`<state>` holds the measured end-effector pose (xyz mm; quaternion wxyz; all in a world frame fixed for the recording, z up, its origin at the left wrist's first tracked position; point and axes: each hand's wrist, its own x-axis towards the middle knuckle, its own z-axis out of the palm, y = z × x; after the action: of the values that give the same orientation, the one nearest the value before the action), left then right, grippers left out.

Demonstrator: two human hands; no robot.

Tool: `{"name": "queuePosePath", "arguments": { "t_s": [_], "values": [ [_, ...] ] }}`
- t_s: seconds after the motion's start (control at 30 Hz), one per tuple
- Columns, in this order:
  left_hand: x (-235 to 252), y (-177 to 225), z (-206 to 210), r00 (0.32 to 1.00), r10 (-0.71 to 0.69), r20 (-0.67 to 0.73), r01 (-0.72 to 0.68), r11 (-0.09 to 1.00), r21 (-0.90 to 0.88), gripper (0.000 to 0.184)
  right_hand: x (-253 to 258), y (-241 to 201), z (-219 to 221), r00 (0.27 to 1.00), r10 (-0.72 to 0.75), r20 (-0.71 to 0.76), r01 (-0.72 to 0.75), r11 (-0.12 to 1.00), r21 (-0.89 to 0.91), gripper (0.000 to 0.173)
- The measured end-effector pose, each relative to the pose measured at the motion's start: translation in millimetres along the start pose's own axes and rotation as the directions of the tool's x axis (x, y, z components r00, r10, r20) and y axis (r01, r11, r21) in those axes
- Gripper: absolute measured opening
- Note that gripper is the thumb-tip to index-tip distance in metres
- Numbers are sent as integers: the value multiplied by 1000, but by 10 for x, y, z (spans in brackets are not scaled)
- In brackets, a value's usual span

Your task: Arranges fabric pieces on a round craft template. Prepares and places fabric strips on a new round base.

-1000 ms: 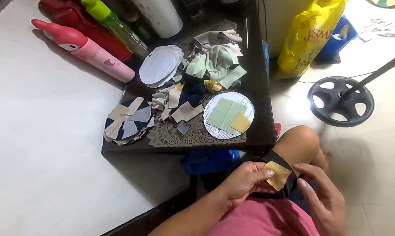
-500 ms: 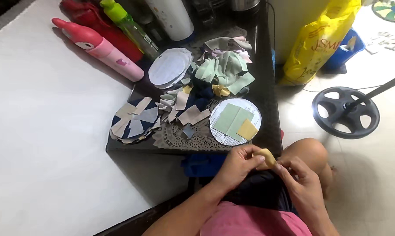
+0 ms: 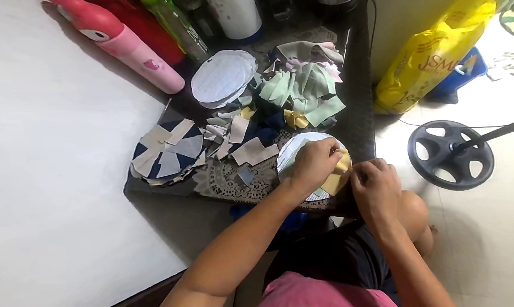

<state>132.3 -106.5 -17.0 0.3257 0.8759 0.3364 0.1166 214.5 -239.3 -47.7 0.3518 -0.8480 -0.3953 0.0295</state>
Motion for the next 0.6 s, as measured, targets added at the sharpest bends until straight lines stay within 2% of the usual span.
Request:
{"name": "queuePosePath", "arguments": {
  "t_s": [0.17, 0.4, 0.6],
  "values": [
    [11, 11, 34, 1000, -10, -22, 12, 994, 106, 12, 83, 1, -22, 997, 42, 64, -40, 999, -29, 15],
    [17, 36, 21, 999, -14, -32, 16, 996, 92, 13, 157, -26, -99, 980, 114, 162, -110, 993, -36, 13],
    [40, 37, 35, 1000, -22, -21, 24, 994, 106, 13, 201, -43, -132, 975, 117, 189, -109, 993, -54, 13]
  ]
}}
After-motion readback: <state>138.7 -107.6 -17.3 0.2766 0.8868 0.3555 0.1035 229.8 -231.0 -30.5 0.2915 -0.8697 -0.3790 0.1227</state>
